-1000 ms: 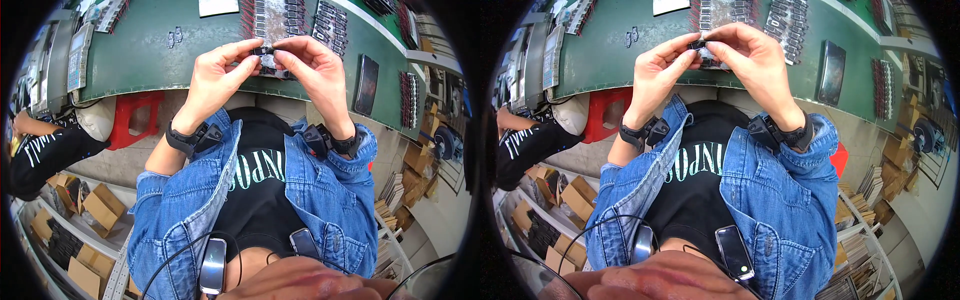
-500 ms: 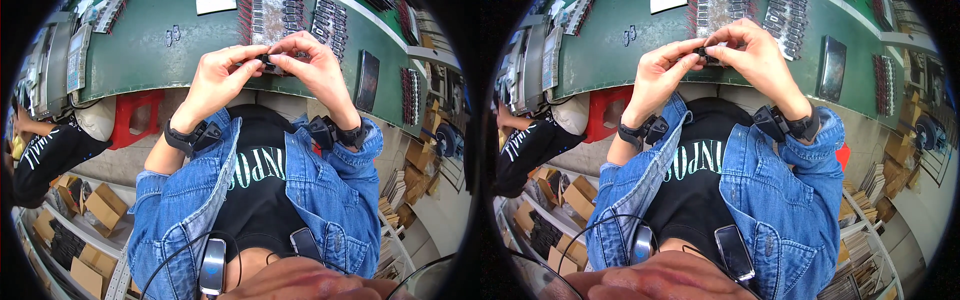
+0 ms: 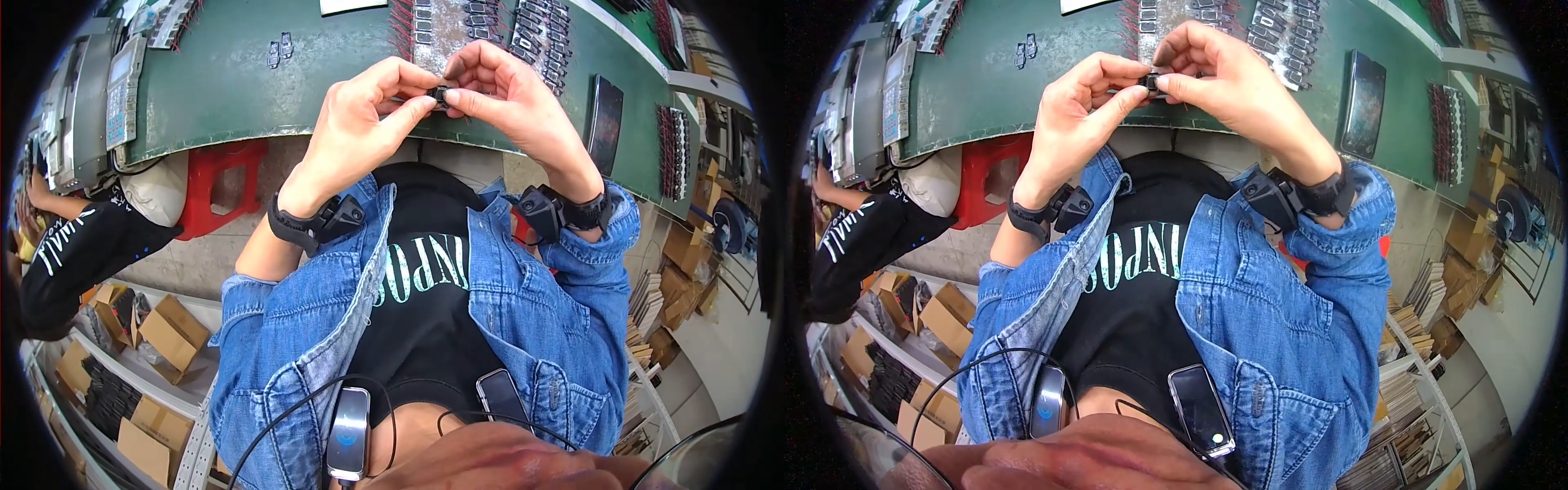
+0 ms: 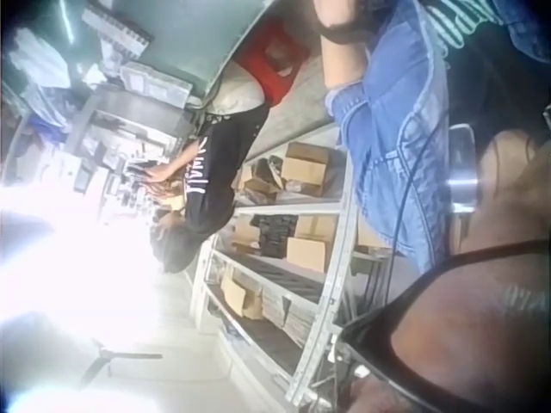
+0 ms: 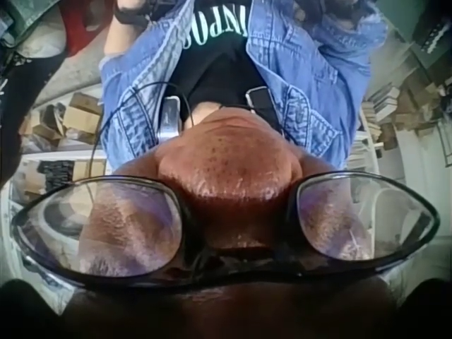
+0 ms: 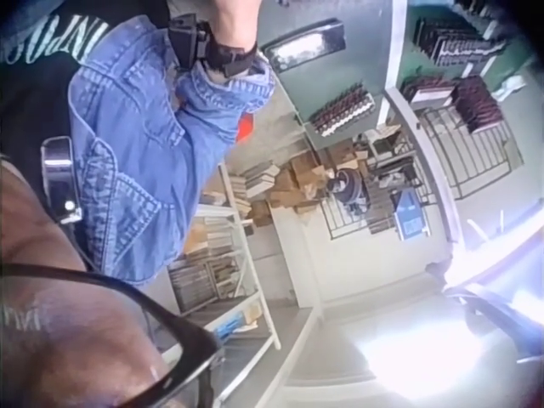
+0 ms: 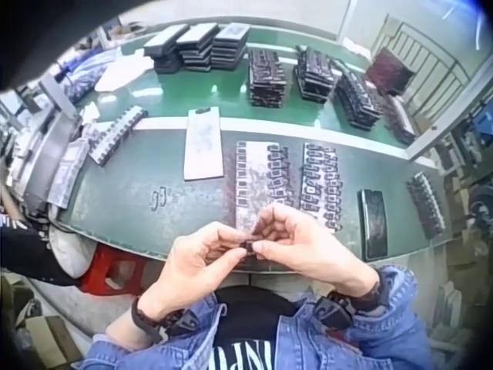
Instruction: The person picks up a component and a small speaker, fits them together, and places the assembly onto a tray, repeating this process several times.
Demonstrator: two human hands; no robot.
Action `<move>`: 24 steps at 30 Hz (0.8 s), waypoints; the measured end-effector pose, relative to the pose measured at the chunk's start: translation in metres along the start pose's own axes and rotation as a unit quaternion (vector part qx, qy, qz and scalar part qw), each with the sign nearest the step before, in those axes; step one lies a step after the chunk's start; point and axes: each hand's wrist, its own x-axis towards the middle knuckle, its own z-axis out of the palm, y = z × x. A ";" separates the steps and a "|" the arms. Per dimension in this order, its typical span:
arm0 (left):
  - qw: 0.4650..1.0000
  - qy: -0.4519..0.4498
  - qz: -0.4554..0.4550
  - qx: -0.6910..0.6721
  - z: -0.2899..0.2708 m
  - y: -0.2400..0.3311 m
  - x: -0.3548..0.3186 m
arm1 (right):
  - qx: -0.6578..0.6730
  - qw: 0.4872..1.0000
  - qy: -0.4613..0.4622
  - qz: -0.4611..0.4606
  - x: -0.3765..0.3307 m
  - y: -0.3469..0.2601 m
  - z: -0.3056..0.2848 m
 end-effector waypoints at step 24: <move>0.958 0.086 0.040 0.271 0.003 -0.017 0.016 | -0.508 0.829 0.073 -0.222 0.046 -0.017 -0.021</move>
